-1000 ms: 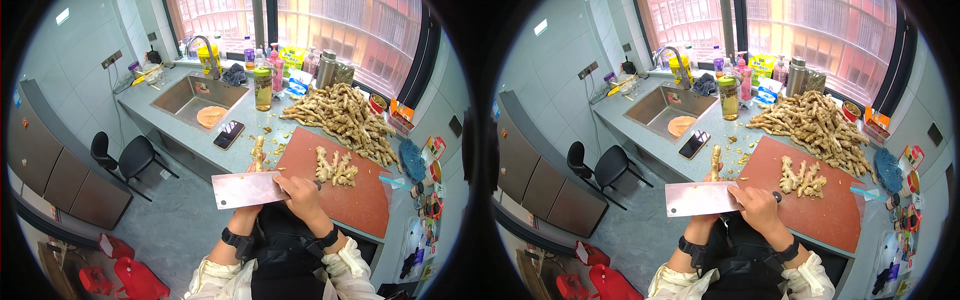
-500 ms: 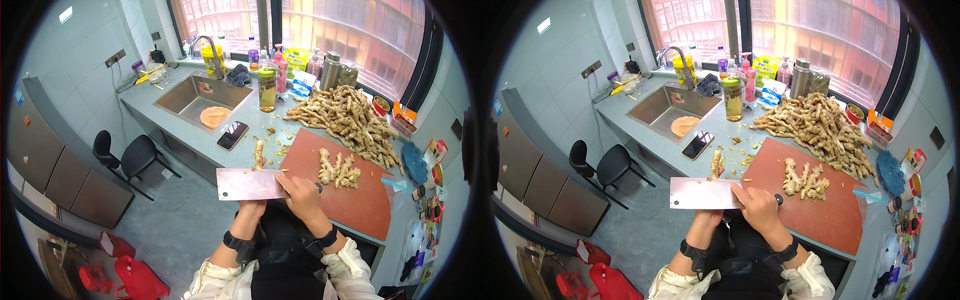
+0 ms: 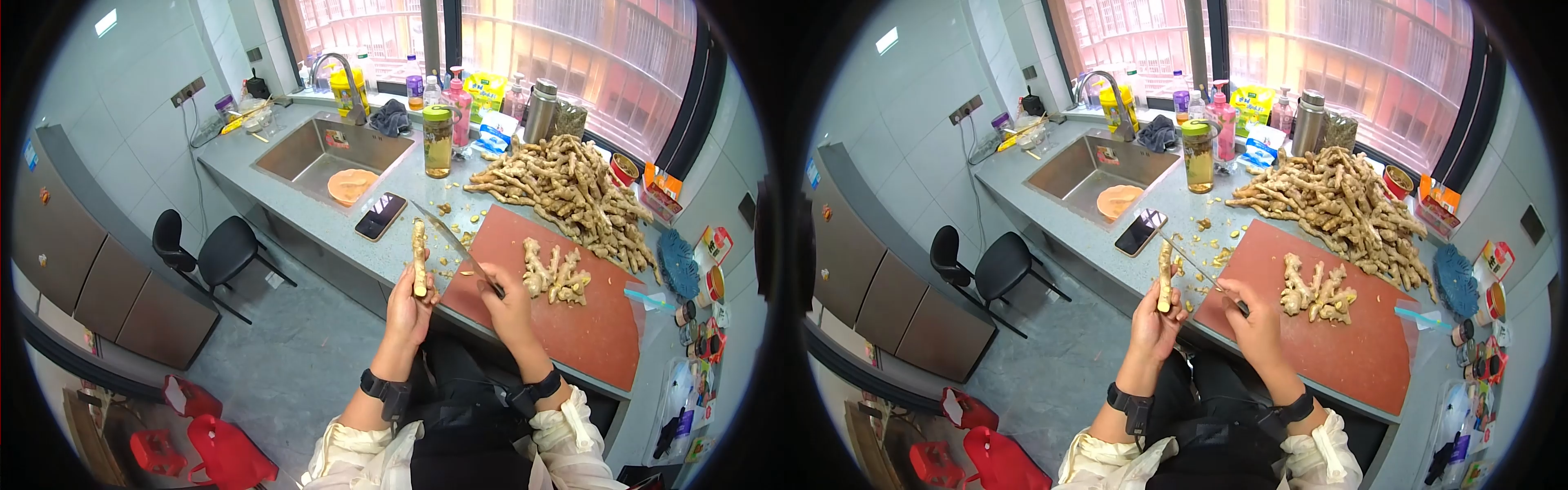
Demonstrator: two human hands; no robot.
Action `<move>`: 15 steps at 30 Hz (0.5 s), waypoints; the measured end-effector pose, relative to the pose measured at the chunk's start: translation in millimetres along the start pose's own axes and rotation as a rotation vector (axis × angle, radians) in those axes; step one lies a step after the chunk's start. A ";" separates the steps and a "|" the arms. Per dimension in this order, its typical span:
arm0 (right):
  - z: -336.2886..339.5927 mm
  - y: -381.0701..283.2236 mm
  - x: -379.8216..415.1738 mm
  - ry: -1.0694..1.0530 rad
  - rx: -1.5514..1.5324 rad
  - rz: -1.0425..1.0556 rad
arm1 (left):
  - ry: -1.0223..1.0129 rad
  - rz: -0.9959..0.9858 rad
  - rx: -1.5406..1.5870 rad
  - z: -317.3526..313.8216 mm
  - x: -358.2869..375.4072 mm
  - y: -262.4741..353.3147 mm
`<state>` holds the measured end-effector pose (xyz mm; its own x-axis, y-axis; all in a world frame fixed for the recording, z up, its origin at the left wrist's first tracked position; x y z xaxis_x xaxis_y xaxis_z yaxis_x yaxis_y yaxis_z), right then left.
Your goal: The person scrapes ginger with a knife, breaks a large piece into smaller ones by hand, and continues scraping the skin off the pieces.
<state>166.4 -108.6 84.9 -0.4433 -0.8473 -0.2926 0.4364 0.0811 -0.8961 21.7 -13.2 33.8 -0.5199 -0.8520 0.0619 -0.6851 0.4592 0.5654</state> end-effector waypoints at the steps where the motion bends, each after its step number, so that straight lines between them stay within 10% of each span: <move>1: 1.5 1.6 -2.6 0.022 -0.017 0.047 | 0.014 0.002 -0.034 2.4 -2.0 -0.8; 15: 20.7 32.8 -7.4 0.117 -0.312 -0.122 | 0.057 -0.274 -0.931 9.1 -5.4 -3.3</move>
<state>200.2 -110.5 64.6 -0.5719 -0.7963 -0.1970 0.1224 0.1547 -0.9804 22.1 -7.8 24.1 -0.3603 -0.9218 -0.1429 -0.0880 -0.1189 0.9890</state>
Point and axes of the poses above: each hand's wrist, its own x-axis away from the middle knuckle, its own z-axis out of the back of the hand, y = z × x, the point moved 4 cm from there along -x, towards the middle knuckle, and after that the axes turned 1 degree about y, right-handed, at the moved point
